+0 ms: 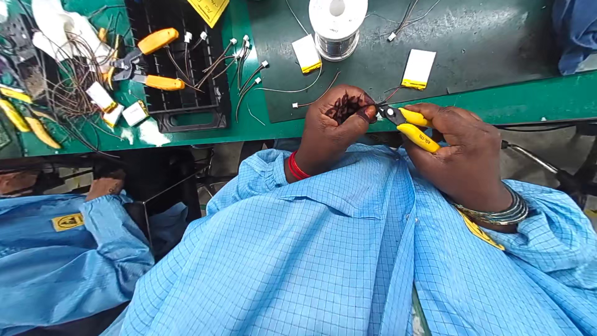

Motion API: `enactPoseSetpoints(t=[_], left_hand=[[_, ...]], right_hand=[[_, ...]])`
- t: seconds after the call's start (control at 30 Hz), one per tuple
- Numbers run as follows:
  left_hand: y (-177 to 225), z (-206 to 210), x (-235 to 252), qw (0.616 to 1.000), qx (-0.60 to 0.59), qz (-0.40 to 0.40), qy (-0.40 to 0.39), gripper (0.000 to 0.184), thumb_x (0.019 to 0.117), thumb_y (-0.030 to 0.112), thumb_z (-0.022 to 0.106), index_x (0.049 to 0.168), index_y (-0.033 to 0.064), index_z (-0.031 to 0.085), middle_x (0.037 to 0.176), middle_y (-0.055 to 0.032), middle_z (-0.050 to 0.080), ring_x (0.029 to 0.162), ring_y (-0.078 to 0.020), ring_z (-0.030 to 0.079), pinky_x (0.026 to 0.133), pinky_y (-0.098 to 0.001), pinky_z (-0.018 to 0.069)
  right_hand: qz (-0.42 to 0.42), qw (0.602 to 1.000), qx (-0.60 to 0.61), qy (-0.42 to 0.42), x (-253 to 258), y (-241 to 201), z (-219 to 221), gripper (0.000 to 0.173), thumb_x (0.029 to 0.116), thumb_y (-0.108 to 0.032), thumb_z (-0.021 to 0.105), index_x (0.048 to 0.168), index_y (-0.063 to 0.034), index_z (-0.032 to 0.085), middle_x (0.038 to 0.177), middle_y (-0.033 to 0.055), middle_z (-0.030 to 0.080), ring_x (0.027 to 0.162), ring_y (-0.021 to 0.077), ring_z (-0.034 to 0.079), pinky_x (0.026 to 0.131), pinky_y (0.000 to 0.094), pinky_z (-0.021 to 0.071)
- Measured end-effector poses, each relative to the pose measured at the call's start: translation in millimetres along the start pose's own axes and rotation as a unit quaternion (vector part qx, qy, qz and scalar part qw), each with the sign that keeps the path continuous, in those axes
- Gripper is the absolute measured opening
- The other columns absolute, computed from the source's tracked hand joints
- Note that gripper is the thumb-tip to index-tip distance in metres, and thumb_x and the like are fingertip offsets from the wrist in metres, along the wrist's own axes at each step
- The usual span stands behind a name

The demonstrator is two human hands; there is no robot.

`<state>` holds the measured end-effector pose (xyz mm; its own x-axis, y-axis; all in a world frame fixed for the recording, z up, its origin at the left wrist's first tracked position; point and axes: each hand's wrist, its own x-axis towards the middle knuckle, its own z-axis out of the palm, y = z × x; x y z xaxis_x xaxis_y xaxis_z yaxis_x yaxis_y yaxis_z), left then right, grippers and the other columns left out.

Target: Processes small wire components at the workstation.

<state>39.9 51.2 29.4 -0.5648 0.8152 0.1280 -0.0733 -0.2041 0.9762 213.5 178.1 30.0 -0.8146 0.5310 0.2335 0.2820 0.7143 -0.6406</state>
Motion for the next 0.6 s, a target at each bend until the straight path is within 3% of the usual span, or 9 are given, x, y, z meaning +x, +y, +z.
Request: enactPoseSetpoints(t=[0.13, 0.3, 0.6], left_hand=[[1.5, -5.2, 3.7, 0.999, -0.02, -0.007, -0.026, 0.023, 0.0922, -0.006, 0.061, 0.115, -0.0034, 0.063, 0.097, 0.0042, 0.069, 0.084, -0.0015, 0.066, 0.077, -0.0216, 0.0581], [7.4, -15.5, 5.2, 0.993, 0.074, -0.007, -0.086, 0.009, 0.0935, -0.003, 0.066, 0.101, -0.0049, 0.069, 0.091, 0.0009, 0.069, 0.078, 0.0019, 0.063, 0.072, -0.0163, 0.0545], [2.8, -21.8, 0.7, 0.989, 0.11, 0.022, -0.1, 0.008, 0.0939, -0.003, 0.063, 0.098, -0.0052, 0.069, 0.091, -0.0023, 0.067, 0.082, 0.0007, 0.062, 0.075, -0.0158, 0.0532]], right_hand=[[0.009, 1.0, -0.007, -0.012, -0.8, 0.7, -2.3, 0.036, 0.0918, -0.023, 0.064, 0.122, -0.0064, 0.074, 0.094, 0.0142, 0.073, 0.082, 0.0258, 0.066, 0.07, 0.041, 0.0499], [-0.015, 0.999, -0.027, -0.022, -1.8, 1.7, -3.3, 0.034, 0.0915, -0.022, 0.064, 0.12, -0.0053, 0.074, 0.09, 0.0153, 0.072, 0.079, 0.0287, 0.065, 0.067, 0.0425, 0.0485], [-0.043, 0.996, -0.075, -0.019, 0.3, -1.1, -2.0, 0.032, 0.0908, -0.021, 0.062, 0.115, -0.0057, 0.076, 0.082, 0.0154, 0.071, 0.072, 0.0313, 0.065, 0.058, 0.0433, 0.0455]])
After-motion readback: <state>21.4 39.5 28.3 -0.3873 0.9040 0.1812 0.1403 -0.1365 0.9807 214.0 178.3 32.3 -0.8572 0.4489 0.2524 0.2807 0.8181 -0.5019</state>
